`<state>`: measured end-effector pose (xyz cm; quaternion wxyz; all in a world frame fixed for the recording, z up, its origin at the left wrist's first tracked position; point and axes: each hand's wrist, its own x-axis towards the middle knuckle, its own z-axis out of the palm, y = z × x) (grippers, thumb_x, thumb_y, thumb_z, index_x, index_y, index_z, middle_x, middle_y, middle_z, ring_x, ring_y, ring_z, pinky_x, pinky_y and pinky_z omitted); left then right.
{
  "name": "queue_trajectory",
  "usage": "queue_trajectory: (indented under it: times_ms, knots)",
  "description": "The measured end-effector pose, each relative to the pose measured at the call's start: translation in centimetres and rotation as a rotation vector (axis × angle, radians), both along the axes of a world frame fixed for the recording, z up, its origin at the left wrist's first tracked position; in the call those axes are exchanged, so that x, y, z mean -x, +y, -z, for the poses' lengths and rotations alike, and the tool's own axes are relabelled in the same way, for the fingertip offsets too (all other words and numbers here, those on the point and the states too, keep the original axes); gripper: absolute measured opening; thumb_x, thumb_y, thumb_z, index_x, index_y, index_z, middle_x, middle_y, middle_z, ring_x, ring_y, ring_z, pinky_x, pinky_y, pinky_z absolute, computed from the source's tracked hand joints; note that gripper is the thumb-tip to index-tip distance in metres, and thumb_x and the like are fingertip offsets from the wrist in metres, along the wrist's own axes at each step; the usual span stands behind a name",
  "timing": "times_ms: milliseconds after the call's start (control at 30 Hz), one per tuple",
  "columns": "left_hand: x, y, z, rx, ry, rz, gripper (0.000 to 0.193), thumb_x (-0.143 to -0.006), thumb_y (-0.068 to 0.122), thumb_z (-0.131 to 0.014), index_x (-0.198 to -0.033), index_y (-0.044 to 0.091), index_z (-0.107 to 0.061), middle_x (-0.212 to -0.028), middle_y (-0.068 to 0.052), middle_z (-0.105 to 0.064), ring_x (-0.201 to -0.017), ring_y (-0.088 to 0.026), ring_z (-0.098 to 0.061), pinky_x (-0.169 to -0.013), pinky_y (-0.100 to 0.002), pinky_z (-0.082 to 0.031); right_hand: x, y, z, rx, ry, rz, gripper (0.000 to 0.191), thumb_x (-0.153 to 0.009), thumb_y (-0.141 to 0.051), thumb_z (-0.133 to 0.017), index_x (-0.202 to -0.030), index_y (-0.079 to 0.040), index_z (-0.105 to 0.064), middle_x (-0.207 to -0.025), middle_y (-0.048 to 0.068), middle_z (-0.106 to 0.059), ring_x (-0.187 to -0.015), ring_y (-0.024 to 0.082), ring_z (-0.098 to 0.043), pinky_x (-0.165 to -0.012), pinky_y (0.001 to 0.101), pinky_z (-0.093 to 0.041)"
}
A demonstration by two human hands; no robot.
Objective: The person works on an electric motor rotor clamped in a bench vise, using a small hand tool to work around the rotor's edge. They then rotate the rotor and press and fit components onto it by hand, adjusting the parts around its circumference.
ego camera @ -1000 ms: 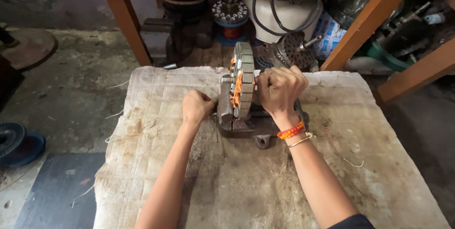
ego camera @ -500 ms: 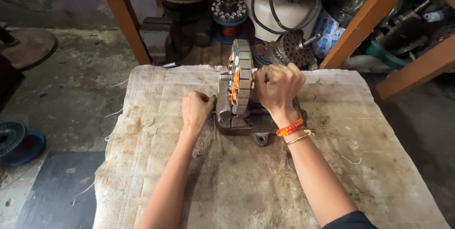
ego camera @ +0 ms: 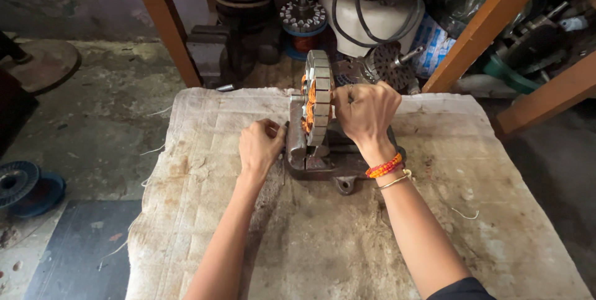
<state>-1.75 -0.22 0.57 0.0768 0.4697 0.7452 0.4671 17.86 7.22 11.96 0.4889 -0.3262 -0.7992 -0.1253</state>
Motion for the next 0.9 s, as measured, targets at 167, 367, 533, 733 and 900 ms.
queue_trajectory:
  times_ms: [167,367,533,733,900]
  knots:
    - [-0.5,0.1,-2.6,-0.166,-0.352,0.12,0.05,-0.096,0.044,-0.05,-0.121,0.008,-0.074,-0.11,-0.011,-0.079,-0.072,-0.034,-0.066,-0.067,-0.044,-0.052,0.0,-0.1,0.1,-0.005,0.031,-0.047,0.035,-0.094,-0.019,-0.061,-0.061,-0.014,-0.071,-0.056,0.008,-0.061,-0.049,0.027,-0.054,-0.06,0.0401,-0.038]
    - [-3.0,-1.9,-5.7,-0.547,-0.257,0.661,0.098,-0.097,0.079,-0.037,-0.16,0.004,-0.035,-0.155,-0.022,-0.053,-0.147,-0.036,-0.049,-0.124,-0.047,-0.035,-0.1,-1.0,0.4,-0.102,0.025,0.017,0.039,-0.088,-0.019,-0.066,-0.052,-0.008,-0.057,-0.054,0.009,-0.056,-0.05,0.028,-0.052,-0.059,0.0406,-0.035]
    - [-3.8,-1.7,-6.0,-0.517,-0.138,0.621,0.101,-0.097,0.078,-0.035,-0.167,0.007,-0.021,-0.159,-0.021,-0.048,-0.148,-0.036,-0.044,-0.126,-0.047,-0.024,0.2,-1.2,0.0,-0.114,0.093,0.044,0.035,-0.088,-0.021,-0.066,-0.055,-0.01,-0.062,-0.057,0.01,-0.06,-0.051,0.03,-0.053,-0.06,0.0406,-0.036]
    - [-4.3,-0.8,-5.1,-0.434,-0.22,0.584,0.099,-0.095,0.075,-0.037,-0.166,0.007,-0.024,-0.161,-0.018,-0.045,-0.151,-0.035,-0.035,-0.127,-0.048,-0.013,0.6,-1.1,-0.6,0.029,0.093,0.106,0.037,-0.089,-0.023,-0.067,-0.055,-0.009,-0.067,-0.053,0.013,-0.059,-0.046,0.032,-0.049,-0.058,0.0414,-0.038]
    - [-4.2,-1.1,-4.7,-0.495,-0.184,0.584,0.097,-0.099,0.077,-0.033,-0.166,0.007,-0.025,-0.167,-0.018,-0.037,-0.153,-0.034,-0.031,-0.129,-0.048,-0.011,0.4,-1.4,-0.7,-0.082,0.105,0.105,0.041,-0.087,-0.018,-0.065,-0.049,-0.005,-0.056,-0.055,0.012,-0.06,-0.046,0.032,-0.047,-0.057,0.0434,-0.036]
